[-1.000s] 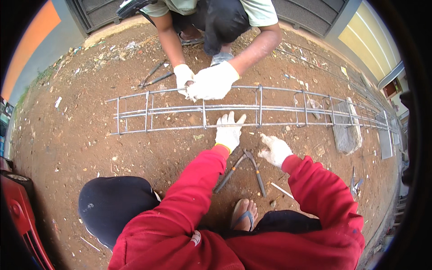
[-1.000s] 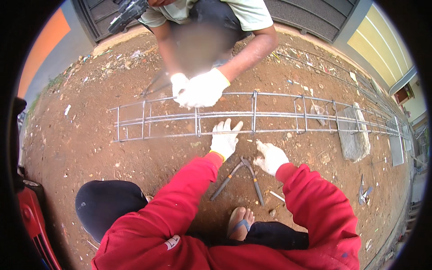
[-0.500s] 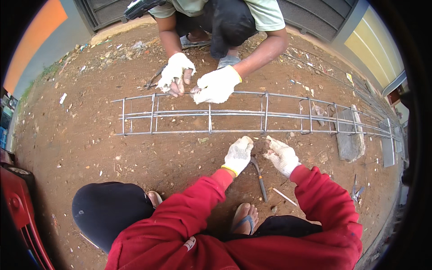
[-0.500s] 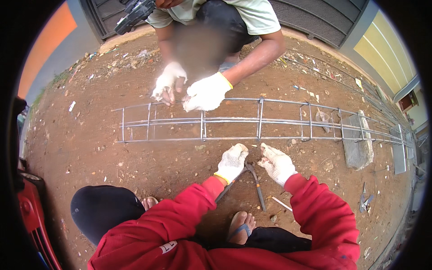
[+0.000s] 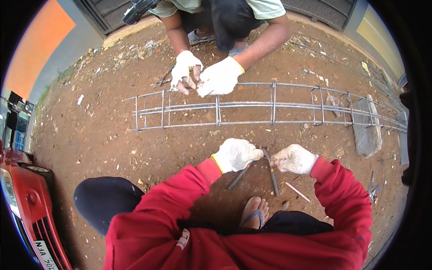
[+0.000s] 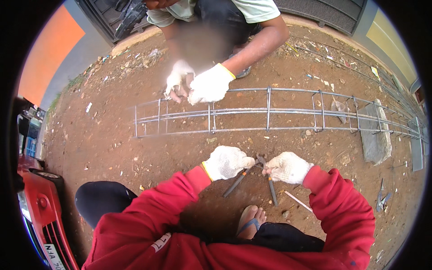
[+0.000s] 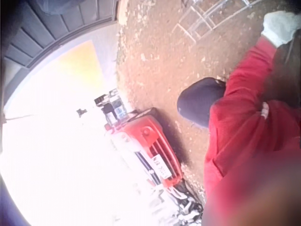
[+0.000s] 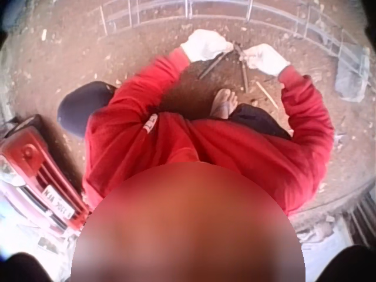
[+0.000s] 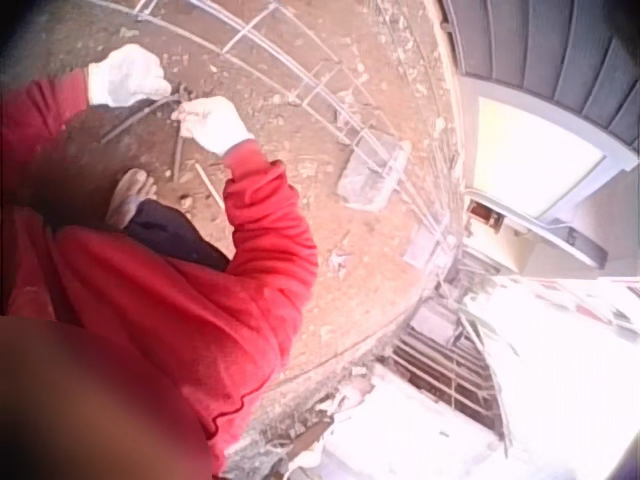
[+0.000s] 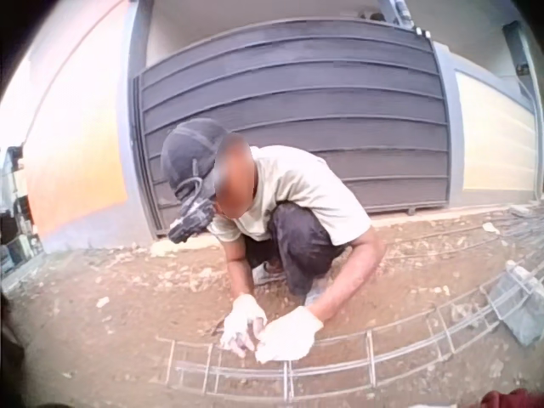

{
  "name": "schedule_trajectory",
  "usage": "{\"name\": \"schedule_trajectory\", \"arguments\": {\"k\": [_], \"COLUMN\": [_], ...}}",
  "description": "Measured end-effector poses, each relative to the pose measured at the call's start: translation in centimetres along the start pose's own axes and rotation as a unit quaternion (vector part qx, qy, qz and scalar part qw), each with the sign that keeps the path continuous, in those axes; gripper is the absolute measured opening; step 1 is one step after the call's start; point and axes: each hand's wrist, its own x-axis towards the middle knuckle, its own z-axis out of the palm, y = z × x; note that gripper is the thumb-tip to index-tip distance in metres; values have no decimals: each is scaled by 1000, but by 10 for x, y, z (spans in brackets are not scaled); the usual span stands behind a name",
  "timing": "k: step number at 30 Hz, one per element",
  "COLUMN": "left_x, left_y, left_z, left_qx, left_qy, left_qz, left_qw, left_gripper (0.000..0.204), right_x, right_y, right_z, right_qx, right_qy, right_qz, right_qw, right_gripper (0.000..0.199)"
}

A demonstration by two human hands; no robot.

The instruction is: The person assembles a metal grid by tying intersecting rods with wire using pliers. They repeatedly wrap wire around junctions and twist it to secure the connections while working on the ground.

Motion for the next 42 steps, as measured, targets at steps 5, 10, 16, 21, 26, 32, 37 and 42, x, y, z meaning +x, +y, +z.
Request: {"name": "schedule_trajectory", "arguments": {"k": [5,10,16,21,26,32,37,42], "left_x": [-23,-76,-117,-97,-66,-56,-46,-45], "left_y": [30,52,10,-10,-39,-45,-52,-63], "left_z": [13,37,66,73,61,58,54,49], "left_qx": [-104,-387,-520,-586,-623,-667,-732,-716], "left_qy": [79,272,410,401,452,482,483,398], "left_qz": [-66,-360,-545,-537,-456,-412,-339,-363], "left_qw": [989,804,515,456,448,392,341,444], "left_gripper": [15,13,14,16,24,19,15,11], "right_x": [4,40,81,86,95,138,166,176], "right_y": [-23,-60,-64,-48,-63,-90,-93,-87], "right_z": [13,11,-14,6,17,31,46,61], "right_qx": [-178,-342,-349,-459,-510,-490,-520,-405], "right_qy": [-40,174,195,248,235,224,236,262], "right_qz": [-81,-367,-328,-368,-327,-397,-360,-241], "right_qw": [980,847,856,770,760,743,738,842], "right_gripper": [15,37,27,19,32,40,46,42]}}
